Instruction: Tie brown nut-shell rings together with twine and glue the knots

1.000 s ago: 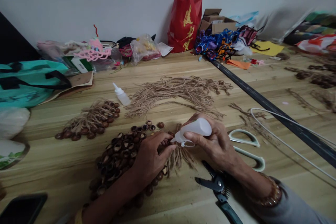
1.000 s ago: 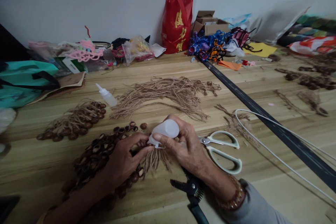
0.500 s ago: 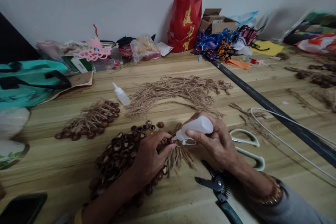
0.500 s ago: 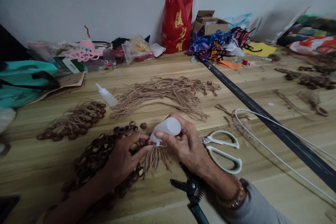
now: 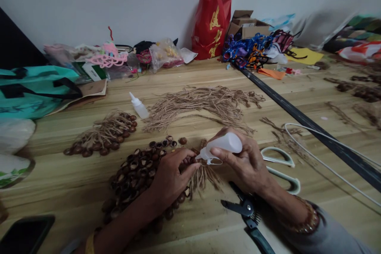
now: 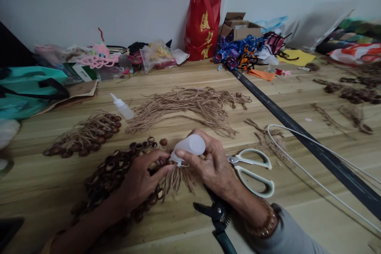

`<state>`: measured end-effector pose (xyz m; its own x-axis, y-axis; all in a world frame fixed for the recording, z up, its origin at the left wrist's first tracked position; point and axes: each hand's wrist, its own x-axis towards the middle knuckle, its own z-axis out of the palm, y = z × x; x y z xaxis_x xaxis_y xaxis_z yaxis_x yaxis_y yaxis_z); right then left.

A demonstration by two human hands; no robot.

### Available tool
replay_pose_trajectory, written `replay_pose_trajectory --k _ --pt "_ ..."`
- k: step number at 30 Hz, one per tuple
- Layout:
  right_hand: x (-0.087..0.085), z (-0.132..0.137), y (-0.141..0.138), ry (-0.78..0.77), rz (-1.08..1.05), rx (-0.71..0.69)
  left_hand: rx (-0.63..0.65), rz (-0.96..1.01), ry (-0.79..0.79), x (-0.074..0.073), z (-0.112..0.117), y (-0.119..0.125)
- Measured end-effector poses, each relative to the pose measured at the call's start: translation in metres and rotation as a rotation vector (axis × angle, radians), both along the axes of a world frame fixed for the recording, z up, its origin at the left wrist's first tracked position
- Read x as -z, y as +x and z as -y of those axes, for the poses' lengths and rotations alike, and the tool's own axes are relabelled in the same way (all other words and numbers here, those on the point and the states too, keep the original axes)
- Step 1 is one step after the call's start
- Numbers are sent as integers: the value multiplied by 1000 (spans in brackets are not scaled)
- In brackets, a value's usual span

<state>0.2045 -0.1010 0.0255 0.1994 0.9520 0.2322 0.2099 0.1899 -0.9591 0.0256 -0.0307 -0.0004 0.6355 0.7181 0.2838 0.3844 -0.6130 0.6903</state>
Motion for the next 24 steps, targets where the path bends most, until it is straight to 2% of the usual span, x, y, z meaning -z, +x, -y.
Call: replay_pose_trajectory --k 9,18,24 --pt "13 3 0 51 38 92 0 -19 -4 0 0 0" --pt "-6 0 0 31 67 76 -8 -16 -19 -3 0 1" --pt "3 1 0 64 105 117 2 -14 1 -2 1 1"
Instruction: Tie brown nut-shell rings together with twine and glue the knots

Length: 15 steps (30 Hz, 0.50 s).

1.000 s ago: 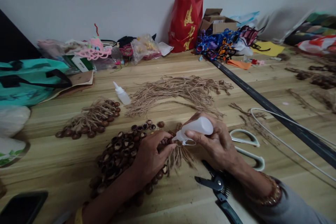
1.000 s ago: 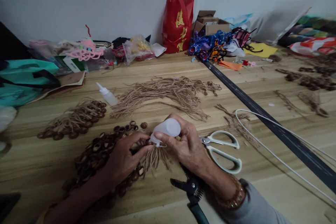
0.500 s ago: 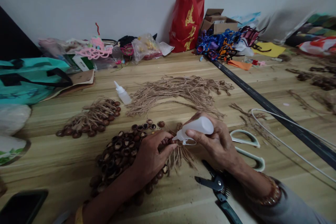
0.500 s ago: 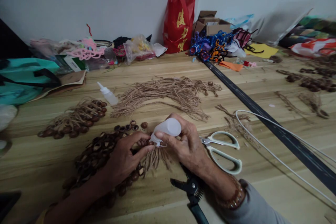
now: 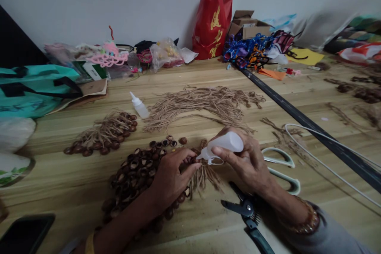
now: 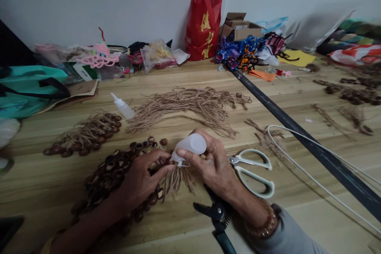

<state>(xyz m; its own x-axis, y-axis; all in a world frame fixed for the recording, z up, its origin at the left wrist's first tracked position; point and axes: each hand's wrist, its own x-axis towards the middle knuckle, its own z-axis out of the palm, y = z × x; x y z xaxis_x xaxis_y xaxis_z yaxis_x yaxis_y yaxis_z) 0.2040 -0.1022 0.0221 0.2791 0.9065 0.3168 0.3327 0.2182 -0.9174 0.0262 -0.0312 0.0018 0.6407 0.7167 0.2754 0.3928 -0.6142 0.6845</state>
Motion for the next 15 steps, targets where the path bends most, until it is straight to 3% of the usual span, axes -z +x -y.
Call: replay_pose_trajectory --k 6,15 --pt "9 1 -1 27 -31 15 5 -4 -3 0 0 0" --pt "-10 -2 -3 -94 -53 -80 11 -14 -12 3 0 0"
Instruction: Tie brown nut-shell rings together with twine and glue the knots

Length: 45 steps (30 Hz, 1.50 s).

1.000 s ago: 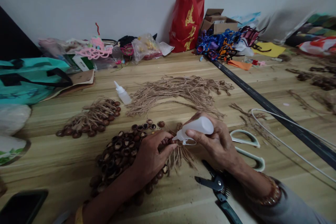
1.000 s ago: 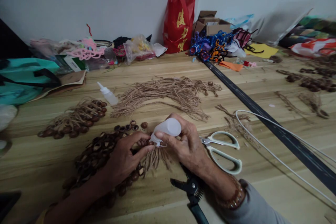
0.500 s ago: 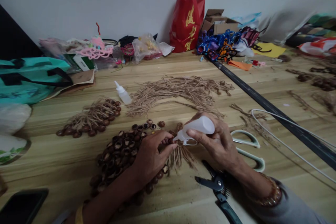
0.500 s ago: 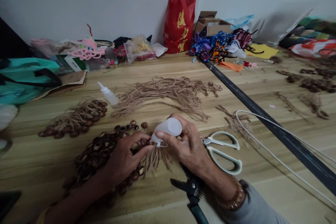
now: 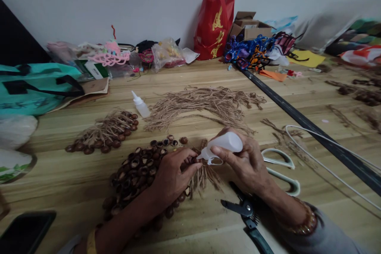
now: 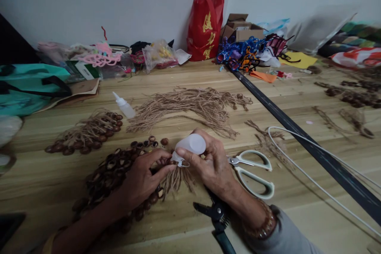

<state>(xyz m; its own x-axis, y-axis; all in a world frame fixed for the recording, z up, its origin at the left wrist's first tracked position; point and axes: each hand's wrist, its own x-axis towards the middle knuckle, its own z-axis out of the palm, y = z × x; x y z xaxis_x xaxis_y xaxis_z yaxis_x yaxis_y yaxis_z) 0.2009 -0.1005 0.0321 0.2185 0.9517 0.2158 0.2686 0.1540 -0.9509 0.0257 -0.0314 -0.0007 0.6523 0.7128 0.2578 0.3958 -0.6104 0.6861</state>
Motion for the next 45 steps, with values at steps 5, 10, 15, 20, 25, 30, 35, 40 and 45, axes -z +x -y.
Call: replay_pose_trajectory --k 5,10,15,20,25,30,35,40,45 --pt "-1 0 -1 34 26 31 1 -3 -17 1 0 1" --pt "0 0 -1 7 43 29 3 0 -24 1 0 1" --pt "4 0 1 26 19 48 -15 10 -25 0 0 1" --pt "2 -2 1 24 -27 12 -30 14 -20 -2 0 1" --pt "5 -3 0 25 -74 12 -17 26 -2 -1 1 1" --pt "6 -4 0 13 -153 6 -24 22 -15 -3 1 1" --pt "4 -5 4 14 -146 66 -27 41 -36 -3 1 2" --pt "5 -5 4 -19 -152 20 -47 42 -27 -1 0 2" --pt "7 -7 6 -21 -190 82 -70 65 -106 -4 0 2"
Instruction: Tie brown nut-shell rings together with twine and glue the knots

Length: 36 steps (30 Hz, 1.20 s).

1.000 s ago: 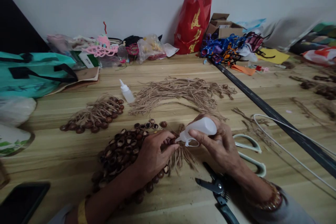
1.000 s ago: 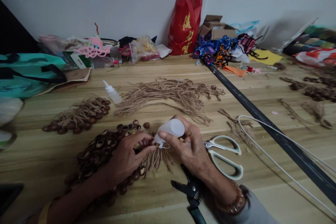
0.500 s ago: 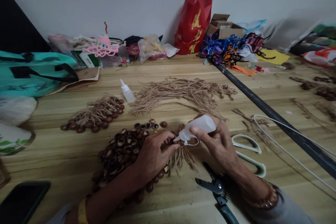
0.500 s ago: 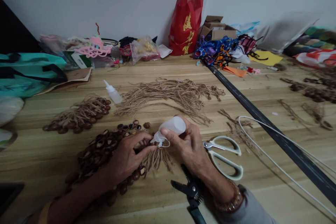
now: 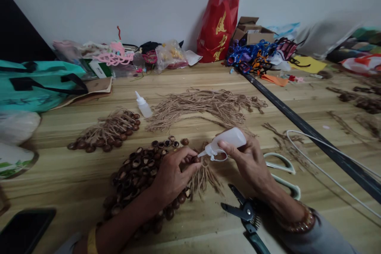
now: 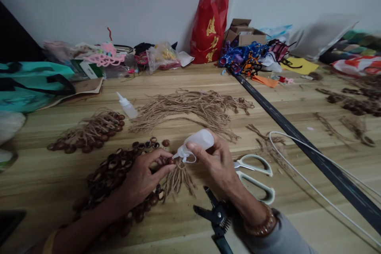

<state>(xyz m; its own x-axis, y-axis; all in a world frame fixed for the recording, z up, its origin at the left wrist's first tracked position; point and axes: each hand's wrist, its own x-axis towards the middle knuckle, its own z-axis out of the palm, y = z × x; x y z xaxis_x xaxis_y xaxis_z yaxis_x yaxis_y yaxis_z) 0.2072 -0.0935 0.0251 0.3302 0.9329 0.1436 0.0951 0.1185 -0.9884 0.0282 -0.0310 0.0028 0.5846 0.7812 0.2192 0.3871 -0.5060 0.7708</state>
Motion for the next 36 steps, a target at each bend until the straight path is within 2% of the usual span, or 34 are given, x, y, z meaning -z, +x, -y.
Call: replay_pose_trajectory --k 2,8,12,19,23,27,31,36 --pt "2 -1 2 -1 -45 29 -13 10 -35 -2 0 0" --pt "10 -3 -2 -33 -212 -63 -35 32 -116 -2 -1 0" --pt "16 -4 -4 -66 -284 -78 -5 95 -231 0 -3 0" --pt "27 -9 11 -34 -331 -7 -36 202 -362 -1 -4 -1" --pt "27 -11 15 -13 -400 -4 -48 233 -390 -2 -5 -1" --pt "23 -7 8 -33 -459 2 -54 238 -402 -1 -5 -1" --pt "19 -5 1 -88 -436 -35 -44 258 -425 0 -6 -1" --pt "19 -9 9 -103 -416 25 -58 305 -443 0 -8 -3"
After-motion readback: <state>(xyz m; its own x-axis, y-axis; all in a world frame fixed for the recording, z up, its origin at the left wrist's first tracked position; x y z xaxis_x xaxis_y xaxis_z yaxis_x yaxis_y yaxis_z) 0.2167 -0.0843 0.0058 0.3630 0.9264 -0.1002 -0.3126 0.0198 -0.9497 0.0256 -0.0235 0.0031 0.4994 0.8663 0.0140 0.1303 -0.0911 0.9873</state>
